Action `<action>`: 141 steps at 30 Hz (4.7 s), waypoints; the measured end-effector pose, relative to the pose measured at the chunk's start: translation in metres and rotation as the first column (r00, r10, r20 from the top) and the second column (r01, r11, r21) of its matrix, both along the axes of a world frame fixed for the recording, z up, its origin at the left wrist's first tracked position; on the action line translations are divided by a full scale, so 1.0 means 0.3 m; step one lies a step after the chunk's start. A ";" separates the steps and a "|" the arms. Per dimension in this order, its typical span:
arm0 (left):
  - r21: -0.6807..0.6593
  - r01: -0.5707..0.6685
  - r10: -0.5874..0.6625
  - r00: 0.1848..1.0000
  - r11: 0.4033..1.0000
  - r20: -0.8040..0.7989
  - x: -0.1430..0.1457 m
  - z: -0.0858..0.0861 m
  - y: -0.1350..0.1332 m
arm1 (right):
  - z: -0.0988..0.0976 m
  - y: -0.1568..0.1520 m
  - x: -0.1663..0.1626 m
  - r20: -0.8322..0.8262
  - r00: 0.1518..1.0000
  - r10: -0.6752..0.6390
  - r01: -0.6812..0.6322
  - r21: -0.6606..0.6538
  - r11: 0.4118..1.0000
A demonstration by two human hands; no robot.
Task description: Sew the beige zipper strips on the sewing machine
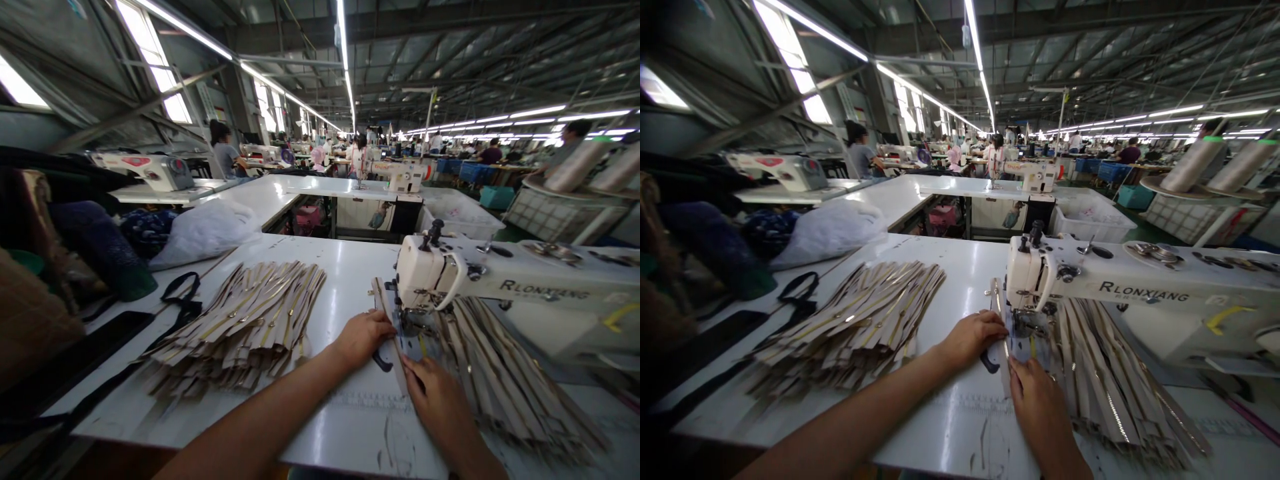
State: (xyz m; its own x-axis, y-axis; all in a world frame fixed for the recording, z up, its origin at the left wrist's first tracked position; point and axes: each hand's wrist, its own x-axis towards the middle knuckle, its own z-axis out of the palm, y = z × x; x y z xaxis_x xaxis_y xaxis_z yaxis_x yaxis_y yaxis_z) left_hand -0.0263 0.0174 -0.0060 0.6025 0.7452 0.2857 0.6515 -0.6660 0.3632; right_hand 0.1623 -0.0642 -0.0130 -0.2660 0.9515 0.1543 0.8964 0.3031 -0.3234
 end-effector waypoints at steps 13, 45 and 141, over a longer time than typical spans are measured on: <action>0.030 -0.164 0.166 0.982 0.986 -0.091 0.043 0.016 0.067 | -0.003 0.129 0.011 0.012 1.000 0.005 -0.006 0.078 0.997; 0.018 -0.159 0.158 0.987 0.987 0.020 0.077 -0.039 0.156 | -0.016 0.112 -0.019 0.072 0.990 -0.123 0.113 0.126 0.985; 0.099 0.056 -0.050 0.997 0.993 -0.060 0.053 0.033 -0.035 | 0.033 0.106 -0.009 0.025 0.989 -0.144 0.142 0.079 0.987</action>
State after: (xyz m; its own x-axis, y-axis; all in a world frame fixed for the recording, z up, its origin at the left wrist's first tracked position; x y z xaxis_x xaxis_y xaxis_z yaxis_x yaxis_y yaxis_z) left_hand -0.0105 0.0068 0.0038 0.6581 0.6809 0.3214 0.6323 -0.7315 0.2551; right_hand 0.1597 -0.0325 -0.0032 -0.1336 0.9657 0.2225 0.9415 0.1938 -0.2757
